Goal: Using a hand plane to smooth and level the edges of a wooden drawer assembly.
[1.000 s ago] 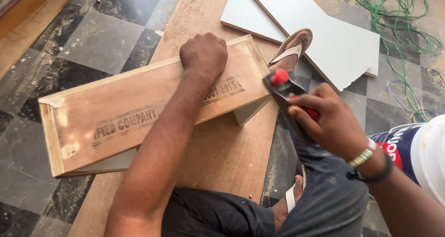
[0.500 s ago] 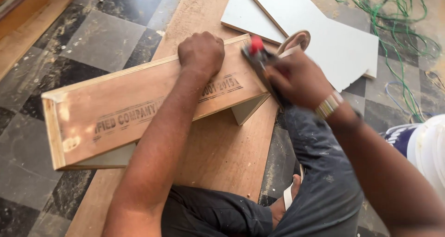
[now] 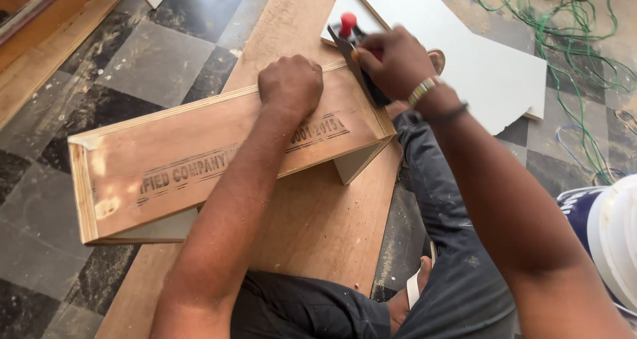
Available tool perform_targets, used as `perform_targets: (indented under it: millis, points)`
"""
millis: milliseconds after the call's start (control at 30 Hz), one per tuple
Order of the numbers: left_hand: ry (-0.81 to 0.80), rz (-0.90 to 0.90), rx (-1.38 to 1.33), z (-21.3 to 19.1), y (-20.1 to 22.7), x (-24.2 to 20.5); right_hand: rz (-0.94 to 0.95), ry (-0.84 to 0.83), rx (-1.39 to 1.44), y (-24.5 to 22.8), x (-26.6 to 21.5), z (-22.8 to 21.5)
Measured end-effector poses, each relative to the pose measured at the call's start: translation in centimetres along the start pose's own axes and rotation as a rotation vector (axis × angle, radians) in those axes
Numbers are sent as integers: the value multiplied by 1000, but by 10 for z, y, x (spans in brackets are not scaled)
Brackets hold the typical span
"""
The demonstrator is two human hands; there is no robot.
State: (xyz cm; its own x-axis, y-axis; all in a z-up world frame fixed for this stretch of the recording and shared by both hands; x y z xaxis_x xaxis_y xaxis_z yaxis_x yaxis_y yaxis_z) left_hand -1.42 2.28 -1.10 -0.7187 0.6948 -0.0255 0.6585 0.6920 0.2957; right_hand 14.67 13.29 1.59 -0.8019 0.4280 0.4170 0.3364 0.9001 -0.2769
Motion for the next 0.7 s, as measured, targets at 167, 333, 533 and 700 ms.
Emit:
perform_targets:
  millis: [167, 333, 533, 700]
  points:
    - [-52, -15, 32, -2, 0, 1, 138, -184, 87, -24, -107, -43]
    - [-78, -48, 22, -8, 5, -4, 64, -62, 262, -34, -148, -59]
    - [95, 117, 19, 19, 1, 6, 41, -99, 17, -13, -55, -28]
    - [57, 25, 2, 11, -1, 1, -66, -29, 50, -9, -70, -32]
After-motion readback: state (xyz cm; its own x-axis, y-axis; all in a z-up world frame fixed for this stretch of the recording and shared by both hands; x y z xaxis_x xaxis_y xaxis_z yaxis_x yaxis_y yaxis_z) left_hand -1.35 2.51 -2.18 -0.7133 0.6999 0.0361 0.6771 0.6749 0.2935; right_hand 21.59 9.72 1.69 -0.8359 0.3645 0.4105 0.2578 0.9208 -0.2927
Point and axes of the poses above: each hand's wrist, its own x-axis towards the middle knuckle, its own z-axis out of the palm, y = z × x, the point moved 3 cm from there along x, towards the middle knuckle, and after that the axes turned 13 degrees about -z, right-handed, at the moved point
